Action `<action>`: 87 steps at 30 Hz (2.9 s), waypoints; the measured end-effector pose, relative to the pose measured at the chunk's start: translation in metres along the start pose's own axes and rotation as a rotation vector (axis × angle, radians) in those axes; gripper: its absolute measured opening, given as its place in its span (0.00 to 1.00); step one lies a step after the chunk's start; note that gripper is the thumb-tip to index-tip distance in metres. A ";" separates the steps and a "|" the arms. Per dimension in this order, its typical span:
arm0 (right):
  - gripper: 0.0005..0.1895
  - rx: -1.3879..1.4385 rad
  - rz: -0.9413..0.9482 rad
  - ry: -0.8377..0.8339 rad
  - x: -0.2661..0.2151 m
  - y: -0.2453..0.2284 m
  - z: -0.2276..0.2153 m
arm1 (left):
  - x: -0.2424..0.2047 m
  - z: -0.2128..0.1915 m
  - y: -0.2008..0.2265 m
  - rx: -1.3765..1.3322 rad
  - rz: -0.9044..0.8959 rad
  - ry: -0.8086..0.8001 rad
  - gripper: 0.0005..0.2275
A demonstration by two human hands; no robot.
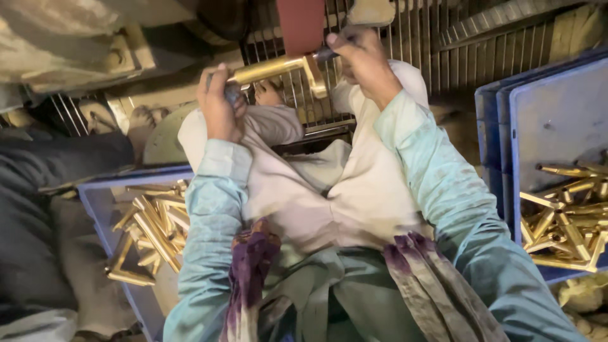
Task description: The person sits cross-legged on a metal grate and repeatedly picks up brass-colored metal parts from a blue bin. They hold each part against a rotating grinding wheel to polish its surface, then place the finished part into a second blue bin. The process is repeated for multiple parts.
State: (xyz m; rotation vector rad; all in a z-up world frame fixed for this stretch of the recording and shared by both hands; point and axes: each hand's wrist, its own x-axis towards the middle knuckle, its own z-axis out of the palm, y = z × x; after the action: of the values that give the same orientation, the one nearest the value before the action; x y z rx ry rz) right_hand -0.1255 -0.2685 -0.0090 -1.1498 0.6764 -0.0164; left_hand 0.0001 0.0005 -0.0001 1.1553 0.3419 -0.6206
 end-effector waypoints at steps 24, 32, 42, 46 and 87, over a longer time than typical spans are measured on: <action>0.13 -0.399 -0.219 -0.028 -0.021 -0.026 0.001 | 0.013 0.003 -0.016 -0.115 0.063 -0.065 0.07; 0.11 -0.135 -0.087 -0.072 -0.035 -0.035 -0.012 | 0.001 0.006 -0.018 -0.108 0.073 -0.115 0.13; 0.12 -0.895 -0.842 0.073 -0.092 -0.040 -0.017 | -0.005 0.012 -0.031 -0.102 0.056 -0.213 0.12; 0.12 -0.893 -0.896 0.078 -0.080 -0.043 -0.005 | -0.003 0.011 -0.020 -0.093 0.083 -0.198 0.11; 0.11 -0.649 -0.892 -0.025 -0.060 -0.034 -0.005 | -0.011 0.011 -0.008 -0.219 0.170 -0.256 0.10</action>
State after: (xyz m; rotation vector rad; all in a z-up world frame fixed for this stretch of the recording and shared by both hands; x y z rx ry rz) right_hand -0.1651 -0.2667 0.0474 -2.0006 0.0829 -0.5700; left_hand -0.0147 -0.0090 0.0041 0.8725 0.0883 -0.5592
